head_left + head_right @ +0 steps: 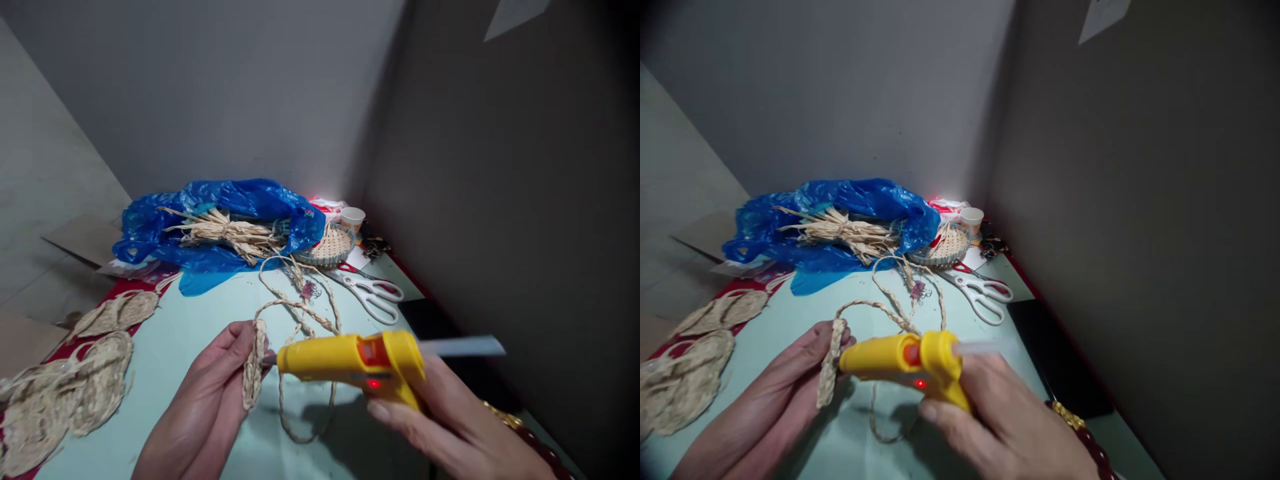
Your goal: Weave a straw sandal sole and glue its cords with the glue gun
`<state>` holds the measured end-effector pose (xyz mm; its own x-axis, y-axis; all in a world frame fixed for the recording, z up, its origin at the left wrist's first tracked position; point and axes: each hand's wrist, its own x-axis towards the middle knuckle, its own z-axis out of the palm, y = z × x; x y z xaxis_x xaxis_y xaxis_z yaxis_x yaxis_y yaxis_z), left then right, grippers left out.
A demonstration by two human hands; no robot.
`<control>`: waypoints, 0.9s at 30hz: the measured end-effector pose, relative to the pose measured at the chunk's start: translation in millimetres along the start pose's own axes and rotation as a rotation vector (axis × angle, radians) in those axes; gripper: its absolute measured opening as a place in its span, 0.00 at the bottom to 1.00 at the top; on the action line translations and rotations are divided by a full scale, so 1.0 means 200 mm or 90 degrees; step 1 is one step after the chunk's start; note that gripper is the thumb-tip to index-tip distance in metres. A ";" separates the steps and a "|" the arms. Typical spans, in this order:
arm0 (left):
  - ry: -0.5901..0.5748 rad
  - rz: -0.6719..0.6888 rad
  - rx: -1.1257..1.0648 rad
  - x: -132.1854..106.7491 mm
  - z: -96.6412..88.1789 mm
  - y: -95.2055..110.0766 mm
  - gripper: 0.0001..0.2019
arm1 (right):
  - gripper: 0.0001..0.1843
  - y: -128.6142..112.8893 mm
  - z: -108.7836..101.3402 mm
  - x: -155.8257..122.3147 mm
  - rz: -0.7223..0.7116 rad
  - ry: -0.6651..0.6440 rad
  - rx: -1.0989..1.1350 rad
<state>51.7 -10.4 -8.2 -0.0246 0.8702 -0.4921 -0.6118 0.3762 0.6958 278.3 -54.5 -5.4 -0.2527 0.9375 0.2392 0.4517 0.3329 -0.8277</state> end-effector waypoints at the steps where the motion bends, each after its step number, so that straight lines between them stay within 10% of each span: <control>1: -0.010 0.001 0.003 0.00 0.00 0.00 0.03 | 0.08 0.01 0.00 0.01 0.062 -0.016 0.087; 4: 0.012 0.045 0.024 0.02 -0.02 0.02 0.06 | 0.17 0.05 -0.01 0.06 0.161 -0.040 0.458; 7: 0.029 0.102 0.058 0.04 -0.05 0.04 0.07 | 0.19 0.09 0.00 0.11 0.225 0.104 0.724; 11: 0.037 0.179 0.084 0.11 -0.12 0.04 0.08 | 0.11 0.18 0.02 0.13 0.295 0.230 0.776; 19: 0.036 0.173 0.012 0.08 -0.09 0.07 0.03 | 0.12 0.32 0.08 0.10 0.366 0.236 0.643; 27: 0.013 0.255 0.068 -0.02 0.00 0.03 0.16 | 0.19 0.29 0.00 0.07 0.313 0.131 0.171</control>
<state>48.2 -11.4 -1.7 -0.2603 0.9483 -0.1815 -0.4653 0.0415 0.8842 301.3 -21.9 -49.3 0.1151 0.9843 -0.1338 0.2350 -0.1578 -0.9591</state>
